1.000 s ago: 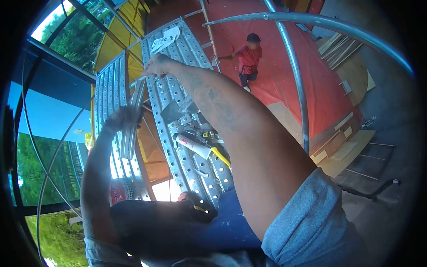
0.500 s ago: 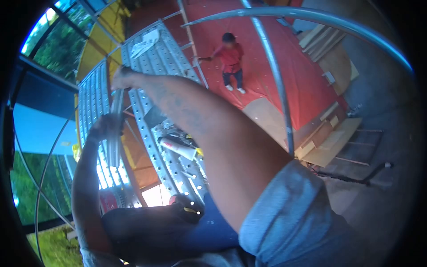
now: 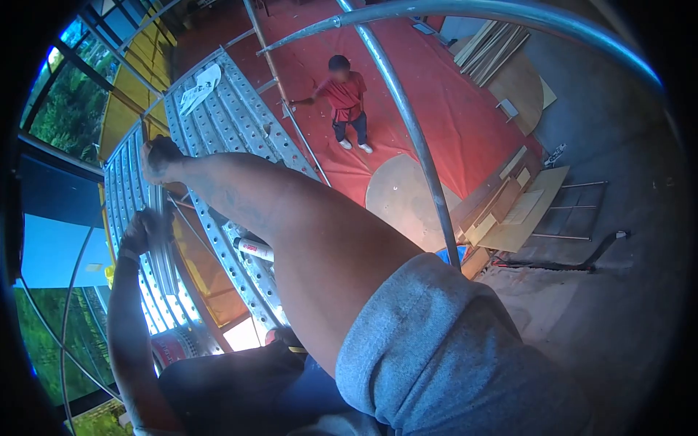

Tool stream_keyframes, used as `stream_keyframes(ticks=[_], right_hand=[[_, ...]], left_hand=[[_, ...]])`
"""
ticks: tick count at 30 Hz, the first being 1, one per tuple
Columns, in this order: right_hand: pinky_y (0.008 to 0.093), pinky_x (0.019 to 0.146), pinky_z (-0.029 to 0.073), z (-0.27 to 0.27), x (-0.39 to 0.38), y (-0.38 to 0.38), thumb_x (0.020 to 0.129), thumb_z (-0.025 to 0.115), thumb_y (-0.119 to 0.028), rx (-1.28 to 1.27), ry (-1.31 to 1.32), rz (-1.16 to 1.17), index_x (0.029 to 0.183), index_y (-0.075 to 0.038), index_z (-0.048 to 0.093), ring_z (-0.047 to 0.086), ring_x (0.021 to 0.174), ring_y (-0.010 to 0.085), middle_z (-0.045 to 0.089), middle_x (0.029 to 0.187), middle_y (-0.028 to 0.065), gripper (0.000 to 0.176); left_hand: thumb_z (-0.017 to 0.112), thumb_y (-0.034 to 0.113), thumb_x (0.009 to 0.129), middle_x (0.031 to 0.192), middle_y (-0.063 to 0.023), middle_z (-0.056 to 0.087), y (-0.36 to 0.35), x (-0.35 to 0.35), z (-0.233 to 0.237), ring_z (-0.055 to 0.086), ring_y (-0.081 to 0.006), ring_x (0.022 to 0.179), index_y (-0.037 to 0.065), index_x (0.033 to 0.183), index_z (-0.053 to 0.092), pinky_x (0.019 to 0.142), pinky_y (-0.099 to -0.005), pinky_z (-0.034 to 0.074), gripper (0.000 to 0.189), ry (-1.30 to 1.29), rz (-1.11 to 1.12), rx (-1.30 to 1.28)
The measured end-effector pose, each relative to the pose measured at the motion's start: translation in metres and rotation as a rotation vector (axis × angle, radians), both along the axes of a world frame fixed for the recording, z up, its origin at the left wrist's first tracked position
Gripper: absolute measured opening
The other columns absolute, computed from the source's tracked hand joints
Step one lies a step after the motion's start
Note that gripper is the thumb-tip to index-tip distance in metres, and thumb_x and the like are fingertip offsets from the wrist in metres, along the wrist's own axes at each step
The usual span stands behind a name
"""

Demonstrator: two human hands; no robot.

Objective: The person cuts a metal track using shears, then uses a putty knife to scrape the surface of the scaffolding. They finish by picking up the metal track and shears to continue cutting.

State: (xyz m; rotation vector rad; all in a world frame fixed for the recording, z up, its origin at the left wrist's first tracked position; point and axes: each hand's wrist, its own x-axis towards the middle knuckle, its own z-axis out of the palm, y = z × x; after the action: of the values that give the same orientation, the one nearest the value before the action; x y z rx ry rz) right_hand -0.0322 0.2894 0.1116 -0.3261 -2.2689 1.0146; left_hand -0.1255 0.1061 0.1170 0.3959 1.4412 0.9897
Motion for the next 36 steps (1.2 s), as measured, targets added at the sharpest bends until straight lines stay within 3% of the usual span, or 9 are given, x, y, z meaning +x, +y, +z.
stream_keyframes(ticks=[4,8,11,14,20,29,31,33,36], right_hand=[[0.0419,0.07,0.054,-0.004,-0.002,0.001,0.067,0.065,-0.012,-0.051,0.141,-0.017,0.07,-0.005,0.067,0.067,0.077,0.0353,0.067,0.077,0.0185,0.007],[0.037,0.073,0.054,-0.006,-0.008,0.012,0.068,0.068,-0.015,-0.196,-0.153,0.022,0.074,-0.005,0.069,0.068,0.08,0.0317,0.068,0.082,0.0188,0.012],[0.0352,0.073,0.054,-0.007,-0.005,0.015,0.067,0.068,-0.016,-0.238,-0.189,0.095,0.075,-0.004,0.069,0.068,0.081,0.0302,0.069,0.084,0.0189,0.014],[0.0323,0.07,0.054,-0.013,-0.014,0.016,0.067,0.076,-0.012,-0.27,-0.253,0.107,0.078,-0.005,0.072,0.068,0.074,0.0219,0.07,0.079,0.0123,0.013],[0.0339,0.072,0.054,-0.024,-0.019,0.012,0.068,0.068,-0.009,0.029,-0.21,0.027,0.078,-0.003,0.071,0.068,0.077,0.0269,0.07,0.082,0.015,0.012],[0.036,0.076,0.054,-0.006,0.005,0.004,0.063,0.07,-0.013,-0.11,-0.032,0.034,0.078,-0.007,0.071,0.068,0.082,0.0316,0.069,0.084,0.0177,0.017],[0.0349,0.077,0.054,-0.017,-0.009,0.015,0.062,0.07,-0.015,-0.091,-0.015,0.085,0.076,-0.009,0.072,0.068,0.083,0.0287,0.07,0.083,0.0138,0.015],[0.0339,0.07,0.053,-0.011,0.001,0.017,0.062,0.072,-0.018,-0.22,0.001,0.108,0.071,-0.006,0.07,0.067,0.072,0.0215,0.068,0.075,0.0105,0.015],[0.03,0.056,0.054,0.0,0.016,0.018,0.078,0.072,-0.016,-0.61,-0.189,0.188,0.085,-0.003,0.07,0.063,0.065,0.0159,0.066,0.076,0.0057,0.014]], left_hand=[[0.055,0.008,0.052,0.085,-0.0088,0.061,-0.001,-0.007,-0.006,0.062,-0.0256,0.072,-0.001,0.111,0.06,0.069,-0.0425,0.055,0.06,0.025,0.013,0.013],[0.055,0.008,0.052,0.085,-0.0099,0.061,-0.002,0.007,0.0,0.063,-0.0261,0.072,-0.002,0.11,0.06,0.069,-0.0424,0.055,0.059,0.081,-0.007,-0.003],[0.056,0.009,0.05,0.085,-0.0112,0.061,-0.004,-0.006,-0.01,0.063,-0.0273,0.071,-0.003,0.107,0.059,0.069,-0.043,0.056,0.058,0.051,-0.051,-0.025],[0.057,0.009,0.049,0.086,-0.0121,0.062,-0.006,-0.002,-0.008,0.064,-0.0286,0.07,-0.004,0.104,0.059,0.07,-0.0437,0.056,0.057,0.069,-0.012,-0.048],[0.056,0.008,0.049,0.086,-0.012,0.062,-0.006,-0.005,-0.014,0.064,-0.0291,0.071,-0.004,0.105,0.058,0.07,-0.0436,0.056,0.058,0.067,0.002,-0.029],[0.054,0.006,0.051,0.086,-0.0107,0.061,0.002,-0.011,-0.014,0.063,-0.0266,0.073,-0.001,0.111,0.059,0.07,-0.0416,0.056,0.061,0.037,-0.005,0.001],[0.061,0.066,0.076,0.106,-0.008,0.06,-0.011,-0.041,-0.037,0.063,-0.0219,0.086,-0.001,0.132,0.045,0.079,-0.0407,0.053,0.089,0.066,-0.263,0.174],[0.063,0.066,0.075,0.105,-0.0072,0.06,-0.01,-0.036,-0.034,0.063,-0.0205,0.086,0.0,0.132,0.046,0.078,-0.0394,0.054,0.088,0.038,-0.305,0.182],[0.066,0.064,0.073,0.103,-0.0056,0.06,-0.005,-0.031,-0.032,0.062,-0.0186,0.086,0.001,0.131,0.047,0.077,-0.0381,0.054,0.088,0.03,-0.275,0.115]])
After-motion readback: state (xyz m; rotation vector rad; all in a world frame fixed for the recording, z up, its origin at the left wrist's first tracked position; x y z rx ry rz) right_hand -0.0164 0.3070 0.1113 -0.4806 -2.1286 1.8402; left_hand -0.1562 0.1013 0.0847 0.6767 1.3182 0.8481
